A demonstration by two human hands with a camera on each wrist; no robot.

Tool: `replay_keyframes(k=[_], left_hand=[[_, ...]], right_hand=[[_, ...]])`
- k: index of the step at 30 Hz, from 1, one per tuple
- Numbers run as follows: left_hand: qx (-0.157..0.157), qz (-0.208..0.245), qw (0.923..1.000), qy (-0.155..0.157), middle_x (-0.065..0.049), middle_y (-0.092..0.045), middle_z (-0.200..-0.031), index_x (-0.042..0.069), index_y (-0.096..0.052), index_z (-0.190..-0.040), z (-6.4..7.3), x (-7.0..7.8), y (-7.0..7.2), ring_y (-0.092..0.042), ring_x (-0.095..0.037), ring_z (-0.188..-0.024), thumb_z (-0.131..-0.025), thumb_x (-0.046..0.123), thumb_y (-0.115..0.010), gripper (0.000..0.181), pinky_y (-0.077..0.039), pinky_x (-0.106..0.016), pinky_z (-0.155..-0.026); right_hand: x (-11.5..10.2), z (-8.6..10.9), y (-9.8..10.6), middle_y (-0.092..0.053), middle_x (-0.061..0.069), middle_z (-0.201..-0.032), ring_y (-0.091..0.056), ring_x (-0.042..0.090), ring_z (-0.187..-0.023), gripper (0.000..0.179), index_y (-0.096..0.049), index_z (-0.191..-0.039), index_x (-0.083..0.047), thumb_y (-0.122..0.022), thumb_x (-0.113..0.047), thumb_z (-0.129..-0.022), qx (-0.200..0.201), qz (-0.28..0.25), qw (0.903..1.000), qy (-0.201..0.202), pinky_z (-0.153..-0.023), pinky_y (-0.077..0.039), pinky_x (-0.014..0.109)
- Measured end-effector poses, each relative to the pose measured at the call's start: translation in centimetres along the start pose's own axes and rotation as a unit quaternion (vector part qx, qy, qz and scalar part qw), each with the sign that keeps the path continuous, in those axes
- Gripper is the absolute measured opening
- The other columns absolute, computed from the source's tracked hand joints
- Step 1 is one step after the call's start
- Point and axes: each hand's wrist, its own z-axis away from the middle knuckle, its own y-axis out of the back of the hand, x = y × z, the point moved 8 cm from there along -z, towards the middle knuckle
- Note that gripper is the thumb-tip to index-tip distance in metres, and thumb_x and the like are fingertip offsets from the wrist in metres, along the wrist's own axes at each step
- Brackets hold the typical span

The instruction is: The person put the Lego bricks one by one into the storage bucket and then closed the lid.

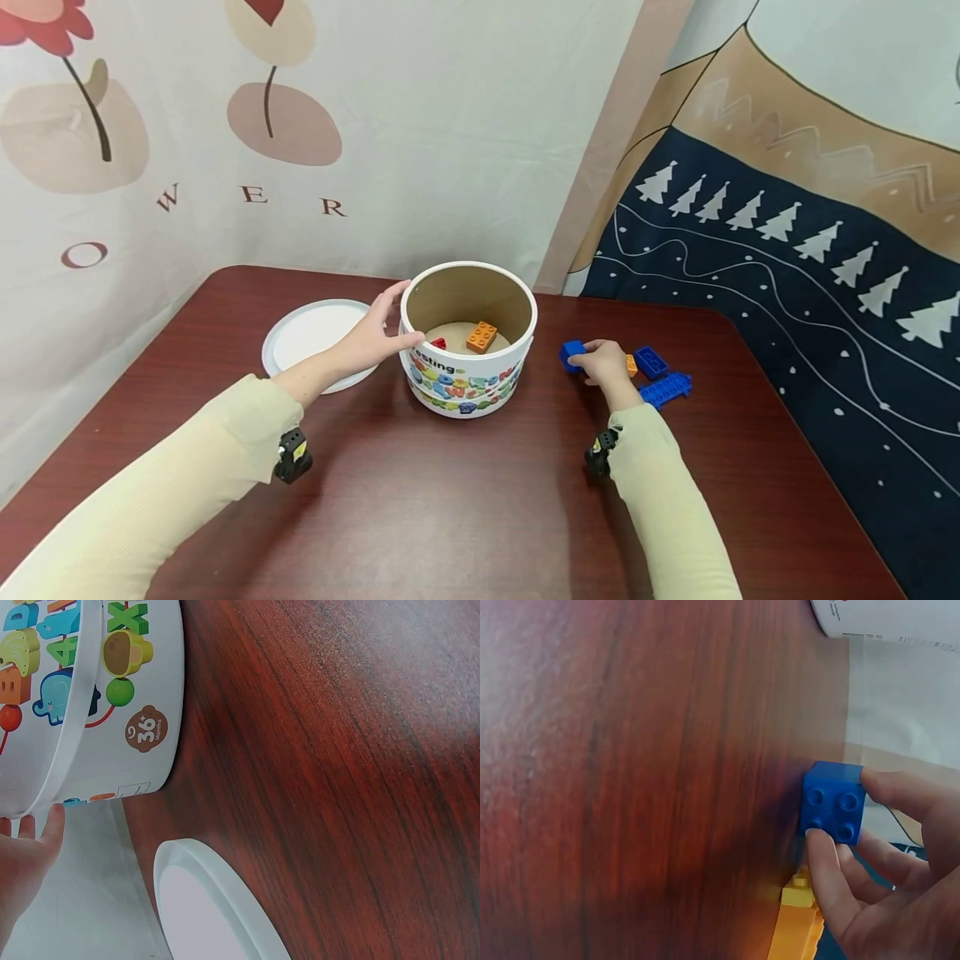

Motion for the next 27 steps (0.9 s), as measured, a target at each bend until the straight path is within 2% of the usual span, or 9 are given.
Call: replay_keyframes(k=[7,14,16,20,27], left_hand=[[0.0,0.001,1.0,-0.009,-0.015,-0.019,-0.15,0.015,-0.016,-0.149,0.0,0.3,0.0,-0.022,-0.031,-0.139,-0.082,0.027,-0.072,0.088,-0.025,-0.056,-0.11],[-0.001,-0.005,1.0,-0.004,-0.014,-0.019,-0.151,0.014,-0.015,-0.149,0.0,0.2,0.1,-0.022,-0.031,-0.139,-0.082,0.027,-0.071,0.088,-0.025,-0.055,-0.11],[-0.002,-0.005,1.0,-0.004,-0.015,-0.019,-0.15,0.014,-0.015,-0.149,0.0,0.1,0.0,-0.022,-0.032,-0.139,-0.083,0.027,-0.071,0.088,-0.025,-0.056,-0.11],[-0.002,-0.002,1.0,-0.003,-0.015,-0.019,-0.151,0.014,-0.015,-0.149,-0.1,-0.1,0.0,-0.022,-0.033,-0.139,-0.083,0.028,-0.071,0.088,-0.026,-0.057,-0.11],[-0.003,-0.003,1.0,-0.002,-0.014,-0.017,-0.152,0.014,-0.014,-0.149,-0.1,-0.2,0.0,-0.021,-0.031,-0.139,-0.083,0.029,-0.071,0.089,-0.027,-0.055,-0.109]], right_hand=[[-0.8,0.5,0.6,-0.046,0.028,-0.132,-0.05,0.035,-0.113,0.053,-0.041,-0.136,0.005,-0.057,-0.019,-0.092,-0.01,-0.027,0.9995,0.015,-0.089,-0.05,0.039],[-1.6,1.2,1.5,-0.046,0.027,-0.133,-0.057,0.028,-0.103,0.052,-0.041,-0.137,0.005,-0.054,-0.021,-0.093,-0.017,-0.031,0.9988,0.033,-0.095,-0.048,0.036],[-1.9,1.4,1.6,-0.043,0.028,-0.136,-0.056,0.032,-0.109,0.053,-0.039,-0.138,0.005,-0.053,-0.021,-0.094,-0.027,-0.037,0.9983,0.035,-0.099,-0.045,0.038],[-2.4,1.9,1.6,-0.034,0.03,-0.143,-0.047,0.039,-0.124,0.054,-0.034,-0.141,0.004,-0.049,-0.021,-0.096,-0.052,-0.057,0.9963,0.038,-0.105,-0.038,0.042],[-3.4,2.5,2.1,-0.028,0.031,-0.146,-0.044,0.04,-0.126,0.054,-0.031,-0.143,0.004,-0.047,-0.019,-0.096,-0.067,-0.087,0.9919,0.063,-0.105,-0.037,0.043]])
